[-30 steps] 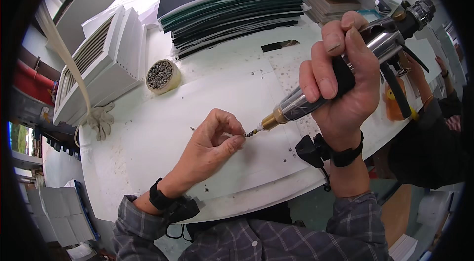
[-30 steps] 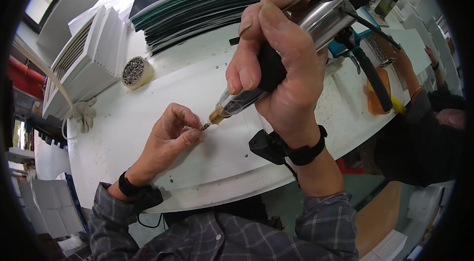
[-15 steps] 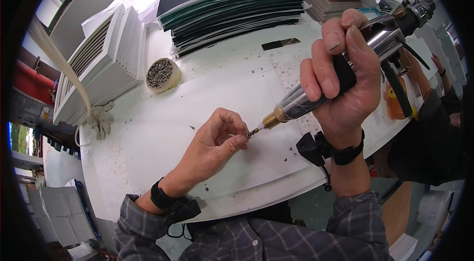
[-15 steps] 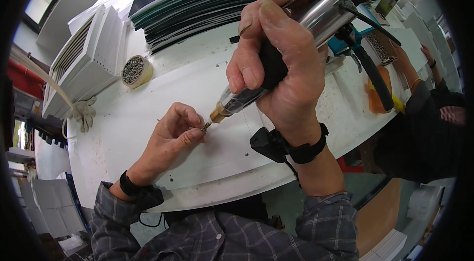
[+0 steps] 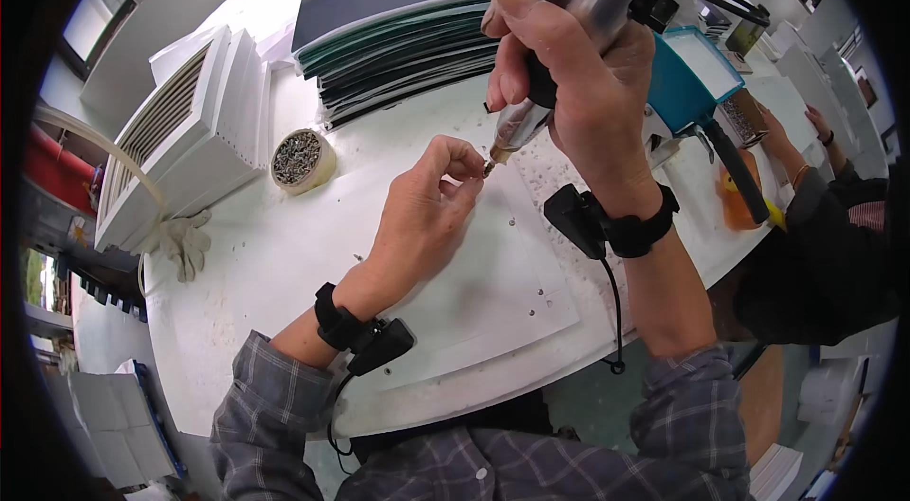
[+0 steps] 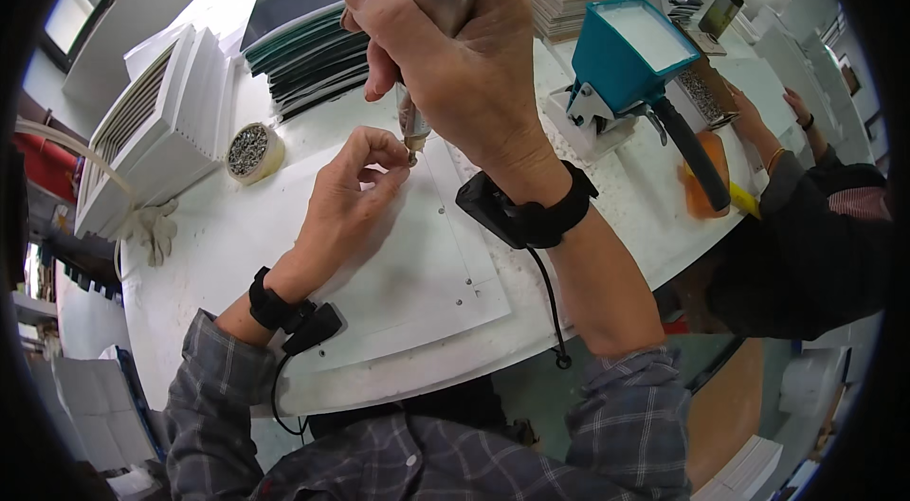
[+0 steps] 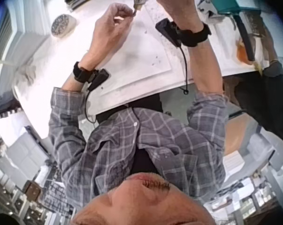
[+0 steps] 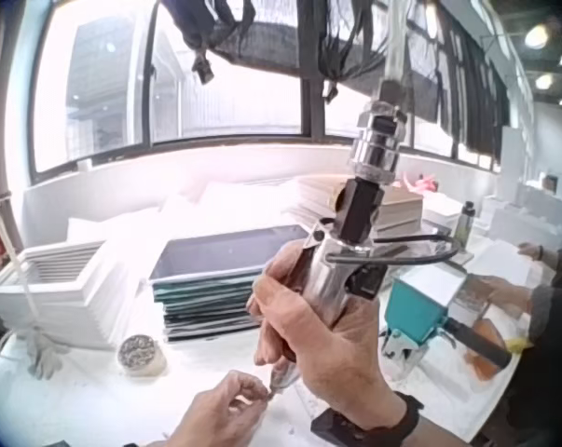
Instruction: The person uses a pneumatic screwdriver to fasten screws into pre-drilled holes on a white vent grille panel. They repeatedly pick up screws from a small container, align them with the tool, and drive them into the panel while working at a bench.
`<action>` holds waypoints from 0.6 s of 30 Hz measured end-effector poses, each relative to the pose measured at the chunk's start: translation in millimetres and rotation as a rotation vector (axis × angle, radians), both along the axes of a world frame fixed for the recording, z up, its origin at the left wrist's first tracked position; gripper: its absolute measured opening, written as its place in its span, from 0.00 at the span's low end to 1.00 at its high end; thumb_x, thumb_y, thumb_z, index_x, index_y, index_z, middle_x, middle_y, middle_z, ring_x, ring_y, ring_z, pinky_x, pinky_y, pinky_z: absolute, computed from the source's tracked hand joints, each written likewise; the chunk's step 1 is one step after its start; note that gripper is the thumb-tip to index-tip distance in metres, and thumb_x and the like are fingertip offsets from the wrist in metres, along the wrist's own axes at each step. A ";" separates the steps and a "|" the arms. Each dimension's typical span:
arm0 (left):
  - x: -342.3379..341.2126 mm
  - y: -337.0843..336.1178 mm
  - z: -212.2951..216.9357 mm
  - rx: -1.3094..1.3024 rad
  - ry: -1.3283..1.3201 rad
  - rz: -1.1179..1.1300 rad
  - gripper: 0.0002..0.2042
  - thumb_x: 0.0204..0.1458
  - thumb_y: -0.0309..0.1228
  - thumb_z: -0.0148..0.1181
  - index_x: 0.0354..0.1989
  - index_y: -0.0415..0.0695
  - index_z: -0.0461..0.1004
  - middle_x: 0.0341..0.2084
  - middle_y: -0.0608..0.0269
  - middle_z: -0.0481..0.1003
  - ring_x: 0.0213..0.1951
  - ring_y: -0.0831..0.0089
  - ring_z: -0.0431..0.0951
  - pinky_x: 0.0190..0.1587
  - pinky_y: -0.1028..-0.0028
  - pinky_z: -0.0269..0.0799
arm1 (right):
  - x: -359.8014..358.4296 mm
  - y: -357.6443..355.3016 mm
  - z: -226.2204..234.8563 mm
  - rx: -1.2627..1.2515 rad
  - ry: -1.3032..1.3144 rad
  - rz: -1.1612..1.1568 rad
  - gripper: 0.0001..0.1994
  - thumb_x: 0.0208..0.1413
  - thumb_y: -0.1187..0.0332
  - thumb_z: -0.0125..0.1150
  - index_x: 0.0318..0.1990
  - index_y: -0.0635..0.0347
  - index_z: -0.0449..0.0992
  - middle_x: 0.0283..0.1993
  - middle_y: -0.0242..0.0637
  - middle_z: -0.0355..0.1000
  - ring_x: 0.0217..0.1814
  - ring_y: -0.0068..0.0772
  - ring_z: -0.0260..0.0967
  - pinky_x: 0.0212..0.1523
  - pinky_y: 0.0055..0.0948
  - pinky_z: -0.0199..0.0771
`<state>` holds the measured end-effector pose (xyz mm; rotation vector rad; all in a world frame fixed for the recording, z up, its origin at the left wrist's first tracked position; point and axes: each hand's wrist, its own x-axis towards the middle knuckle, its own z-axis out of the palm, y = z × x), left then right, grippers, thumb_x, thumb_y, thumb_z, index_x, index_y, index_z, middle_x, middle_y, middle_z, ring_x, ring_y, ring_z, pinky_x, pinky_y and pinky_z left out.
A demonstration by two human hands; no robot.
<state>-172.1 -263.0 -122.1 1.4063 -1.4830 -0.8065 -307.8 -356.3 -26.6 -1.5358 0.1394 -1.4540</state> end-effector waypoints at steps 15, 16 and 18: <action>1.4 -18.3 -20.0 -0.023 -0.003 0.054 0.10 0.59 0.19 0.52 0.48 0.39 0.69 0.40 0.64 0.77 0.35 0.84 0.69 0.42 0.81 0.69 | 17.2 -18.9 -12.0 0.055 0.097 0.001 0.07 0.60 0.69 0.63 0.38 0.64 0.76 0.29 0.37 0.74 0.19 0.17 0.70 0.21 0.23 0.76; 1.0 -18.4 -18.8 -0.002 0.006 0.053 0.10 0.59 0.19 0.51 0.48 0.39 0.69 0.40 0.65 0.77 0.34 0.84 0.68 0.41 0.81 0.69 | 16.5 -19.8 -12.7 0.064 0.093 0.003 0.07 0.60 0.69 0.63 0.38 0.64 0.76 0.29 0.37 0.74 0.19 0.17 0.70 0.21 0.23 0.76; 0.2 -18.8 -18.7 0.016 0.013 0.051 0.09 0.60 0.19 0.51 0.48 0.39 0.69 0.40 0.65 0.76 0.33 0.85 0.67 0.39 0.82 0.69 | 16.3 -24.2 -17.4 0.034 0.103 -0.001 0.07 0.60 0.69 0.63 0.38 0.64 0.76 0.29 0.37 0.74 0.19 0.17 0.70 0.21 0.23 0.76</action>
